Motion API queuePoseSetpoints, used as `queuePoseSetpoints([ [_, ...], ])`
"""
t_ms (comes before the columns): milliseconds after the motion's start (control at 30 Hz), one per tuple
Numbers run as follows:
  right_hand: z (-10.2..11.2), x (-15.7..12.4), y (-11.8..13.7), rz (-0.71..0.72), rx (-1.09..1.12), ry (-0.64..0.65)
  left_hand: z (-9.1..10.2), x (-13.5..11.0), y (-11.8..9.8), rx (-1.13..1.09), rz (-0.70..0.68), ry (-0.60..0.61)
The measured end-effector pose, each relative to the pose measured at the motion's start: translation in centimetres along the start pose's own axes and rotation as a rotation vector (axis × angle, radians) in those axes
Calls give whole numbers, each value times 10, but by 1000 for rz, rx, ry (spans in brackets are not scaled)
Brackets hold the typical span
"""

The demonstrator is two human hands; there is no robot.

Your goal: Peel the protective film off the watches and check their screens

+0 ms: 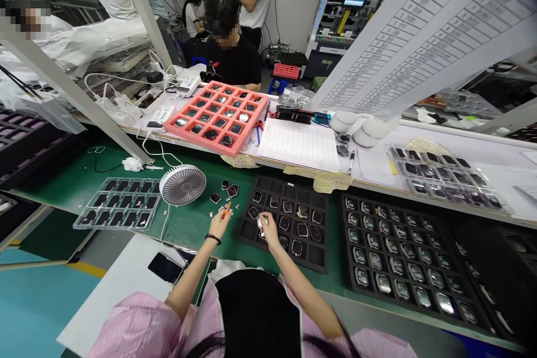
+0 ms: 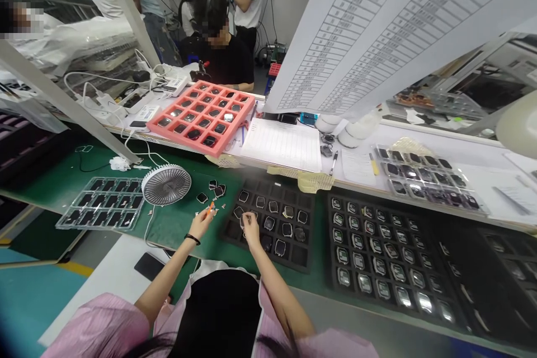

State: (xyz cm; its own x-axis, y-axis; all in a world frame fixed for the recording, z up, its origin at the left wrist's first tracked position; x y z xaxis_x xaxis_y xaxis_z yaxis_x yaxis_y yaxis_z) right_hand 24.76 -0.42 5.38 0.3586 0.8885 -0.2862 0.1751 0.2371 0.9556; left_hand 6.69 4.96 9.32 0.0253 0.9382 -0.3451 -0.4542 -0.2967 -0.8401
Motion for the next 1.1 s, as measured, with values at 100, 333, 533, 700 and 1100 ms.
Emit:
queuePoseSetpoints([
  [100,-6,0,-12,79,-249,42,10,14,16,208,64,-22],
  [333,-5,-18,-9,294,-740,110,6,20,31,516,140,-15],
  [533,27,-26,-3,328,-1116,82,-4,11,24,616,79,78],
  [700,24,-29,-8,332,-1273,121,-20,-2,11,660,-25,157],
  [1100,30,-32,-14,229,-1120,105,-65,-23,11,756,-75,292],
])
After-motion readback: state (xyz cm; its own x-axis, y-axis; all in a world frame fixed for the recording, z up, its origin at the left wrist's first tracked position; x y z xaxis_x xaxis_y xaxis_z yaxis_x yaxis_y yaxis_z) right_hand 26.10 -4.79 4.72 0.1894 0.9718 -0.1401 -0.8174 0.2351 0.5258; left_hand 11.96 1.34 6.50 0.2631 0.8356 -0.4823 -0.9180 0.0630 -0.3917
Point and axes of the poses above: each hand's wrist, its own x-axis towards the middle knuckle, its own z-axis out of the back of the hand, y = z × x, the point moved 2 cm from there along x, towards the middle knuckle, and after that the axes turned 1 degree about x, right-handed, at the moved point
